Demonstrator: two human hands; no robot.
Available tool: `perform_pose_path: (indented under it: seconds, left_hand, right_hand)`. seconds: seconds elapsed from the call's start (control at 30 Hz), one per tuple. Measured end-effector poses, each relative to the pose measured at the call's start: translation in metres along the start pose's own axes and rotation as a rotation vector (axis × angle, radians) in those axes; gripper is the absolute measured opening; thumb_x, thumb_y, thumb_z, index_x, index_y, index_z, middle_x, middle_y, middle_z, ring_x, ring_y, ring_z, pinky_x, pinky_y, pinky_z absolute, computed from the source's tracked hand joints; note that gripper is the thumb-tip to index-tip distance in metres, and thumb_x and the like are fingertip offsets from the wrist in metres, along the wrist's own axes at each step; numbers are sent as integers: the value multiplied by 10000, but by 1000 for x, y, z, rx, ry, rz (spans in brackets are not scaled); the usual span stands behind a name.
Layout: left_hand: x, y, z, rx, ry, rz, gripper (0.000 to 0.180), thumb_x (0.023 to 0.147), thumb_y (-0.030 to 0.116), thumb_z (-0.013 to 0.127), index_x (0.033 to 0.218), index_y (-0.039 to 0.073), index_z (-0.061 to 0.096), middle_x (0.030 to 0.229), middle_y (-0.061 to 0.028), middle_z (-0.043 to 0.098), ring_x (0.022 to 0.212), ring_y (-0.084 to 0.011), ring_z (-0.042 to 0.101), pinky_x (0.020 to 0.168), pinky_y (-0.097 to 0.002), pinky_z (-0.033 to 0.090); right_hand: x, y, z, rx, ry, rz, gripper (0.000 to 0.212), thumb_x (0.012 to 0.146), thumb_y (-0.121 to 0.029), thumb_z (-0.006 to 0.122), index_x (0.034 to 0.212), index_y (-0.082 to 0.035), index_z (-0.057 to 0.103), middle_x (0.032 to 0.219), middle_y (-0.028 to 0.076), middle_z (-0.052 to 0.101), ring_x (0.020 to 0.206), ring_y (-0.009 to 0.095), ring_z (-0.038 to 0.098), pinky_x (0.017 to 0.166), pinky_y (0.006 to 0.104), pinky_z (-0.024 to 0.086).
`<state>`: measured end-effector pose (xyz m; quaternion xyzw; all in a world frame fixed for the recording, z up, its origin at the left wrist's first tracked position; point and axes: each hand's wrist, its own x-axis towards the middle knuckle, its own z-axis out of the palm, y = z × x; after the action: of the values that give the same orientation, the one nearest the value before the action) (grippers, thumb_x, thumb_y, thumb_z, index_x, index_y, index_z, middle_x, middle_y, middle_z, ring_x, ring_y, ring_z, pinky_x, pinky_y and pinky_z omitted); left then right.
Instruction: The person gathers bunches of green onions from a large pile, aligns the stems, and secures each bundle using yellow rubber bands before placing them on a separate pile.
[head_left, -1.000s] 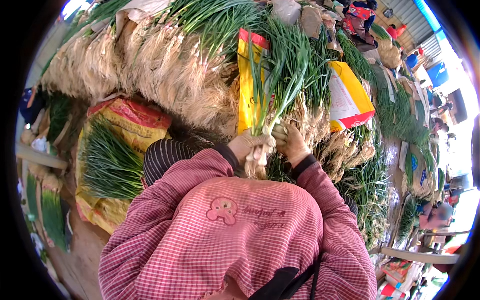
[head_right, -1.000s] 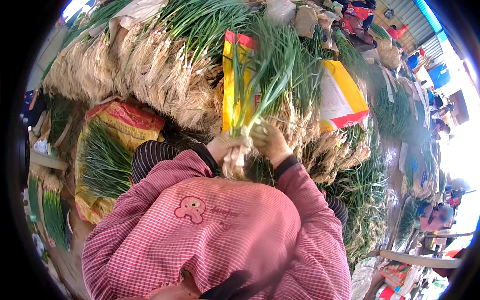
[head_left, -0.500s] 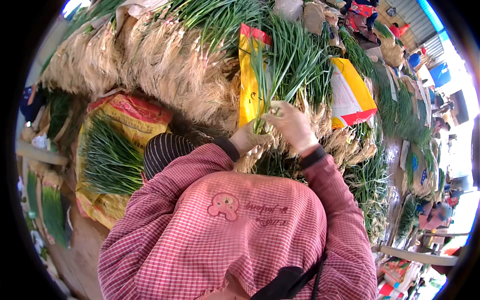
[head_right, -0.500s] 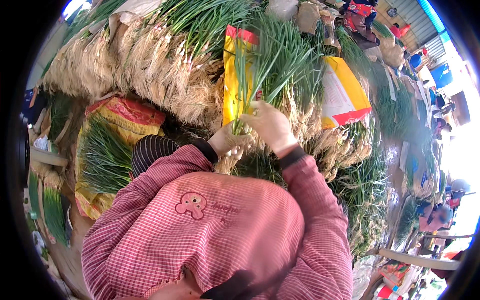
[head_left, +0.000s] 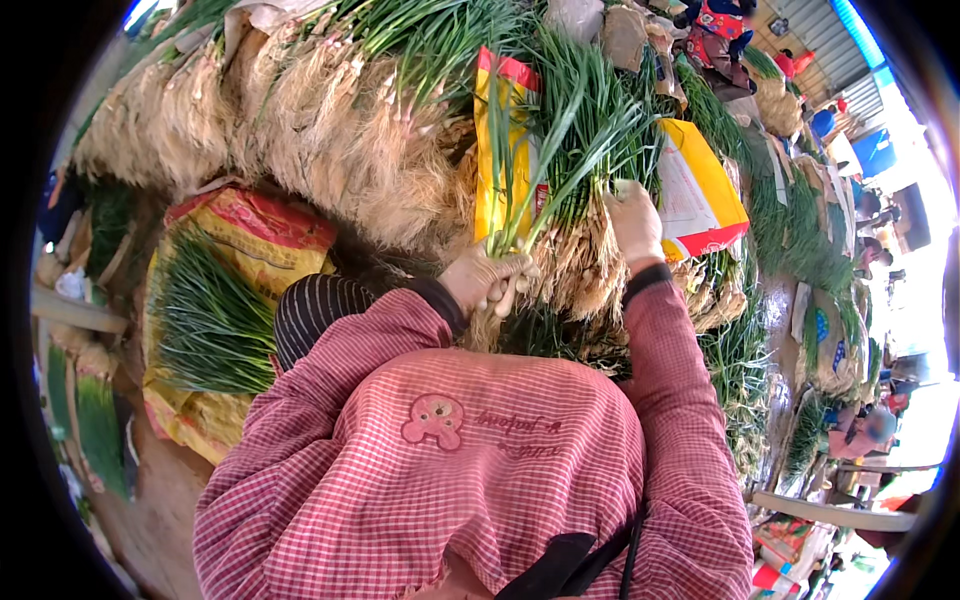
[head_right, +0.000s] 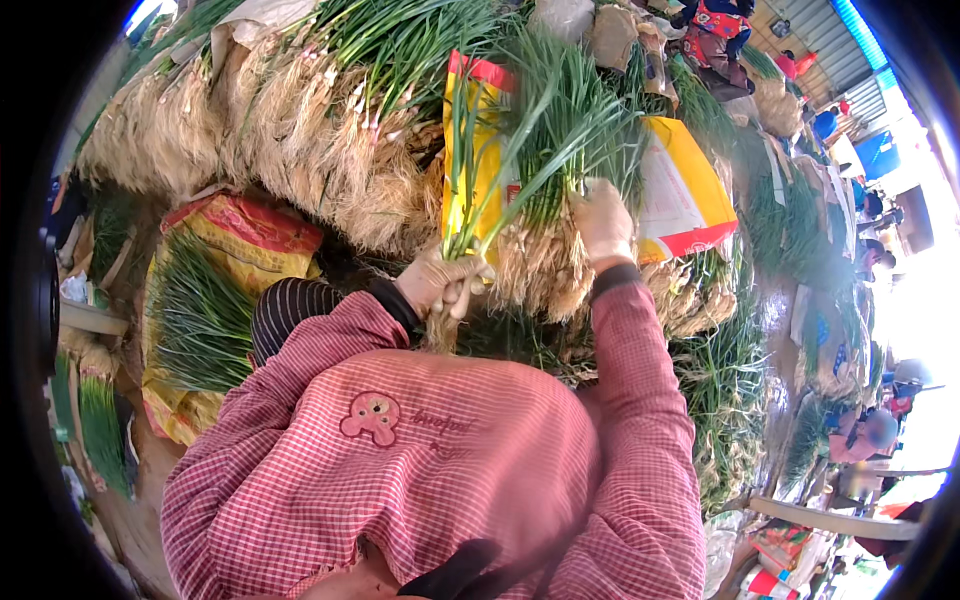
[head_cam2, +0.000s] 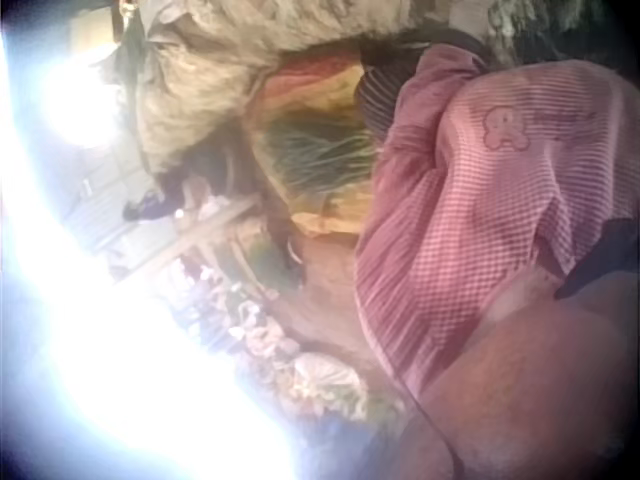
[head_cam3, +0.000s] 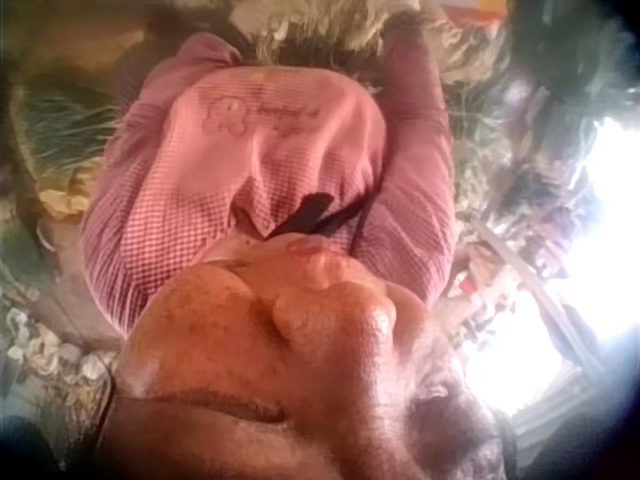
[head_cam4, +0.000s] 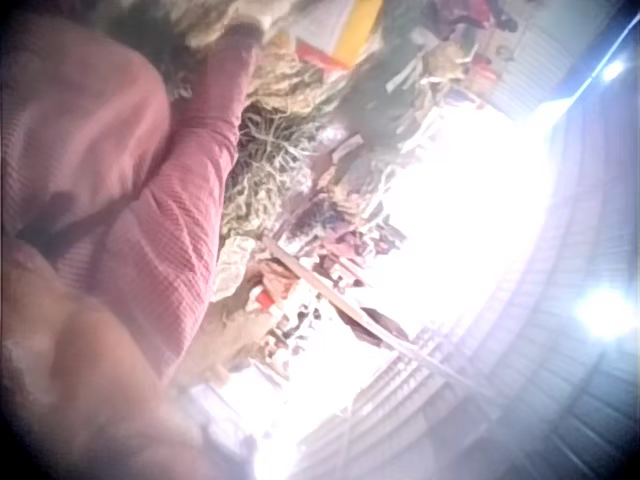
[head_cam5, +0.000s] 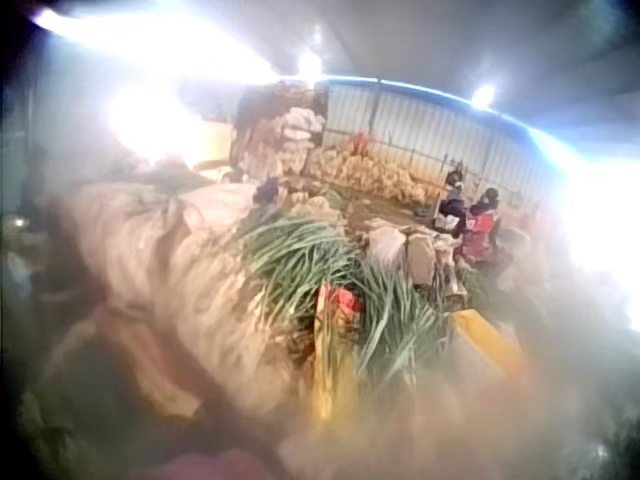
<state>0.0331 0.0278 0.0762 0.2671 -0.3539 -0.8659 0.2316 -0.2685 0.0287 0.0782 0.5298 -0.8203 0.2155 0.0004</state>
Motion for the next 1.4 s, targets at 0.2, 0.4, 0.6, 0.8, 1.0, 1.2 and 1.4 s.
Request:
perform_pose_path:
  seconds: [0.2,0.4,0.6,0.8,1.0,1.2,1.4]
  left_hand:
    - [12,12,-27,-204,-184,96,415,915,209,637,1275,44,511,875,-51,635,556,-110,597,396,-182,459]
    - [4,27,-33,-323,16,240,429,898,261,666,1260,83,521,799,-1,608,585,-75,565,436,-178,440]
    - [14,27,-29,-208,0,204,449,954,245,582,1366,114,463,850,-4,554,653,-74,527,434,-178,422]
    - [29,16,-38,-225,-59,81,407,947,259,594,1321,121,514,759,9,525,563,-49,488,410,-164,408]
    - [33,10,-30,125,78,84,273,903,216,661,1133,74,621,722,2,606,404,-53,447,359,-180,363]
    - [34,-1,-29,362,56,-8,288,821,209,752,983,54,571,736,-26,602,389,-82,487,346,-198,389]
    - [32,-10,-35,184,-3,-59,407,795,190,771,1064,66,491,705,-37,558,336,-78,388,369,-226,448]
  right_hand:
    - [59,19,31,-322,-210,75,320,881,-293,640,1095,-60,602,1090,115,668,964,308,666,784,408,535]
    - [47,26,-62,1186,221,86,192,961,-184,520,1066,-35,583,938,76,652,522,142,567,442,256,489]
    - [49,-14,-1,-65,-145,119,313,904,-327,600,1137,-120,631,919,86,680,808,195,637,771,320,509]
    - [79,-18,9,109,-195,132,273,897,-290,636,1079,-87,651,950,66,669,927,166,624,745,252,508]
    - [13,-60,-42,403,-483,132,308,906,-326,643,1010,-37,671,883,52,647,774,127,569,782,282,491]
    - [-50,-76,20,893,-423,54,202,946,-238,597,948,-44,651,840,25,619,734,108,552,672,238,461]
    - [-58,-85,-13,1181,-498,330,288,952,-327,576,1038,-63,649,747,-27,610,586,65,509,619,177,433]
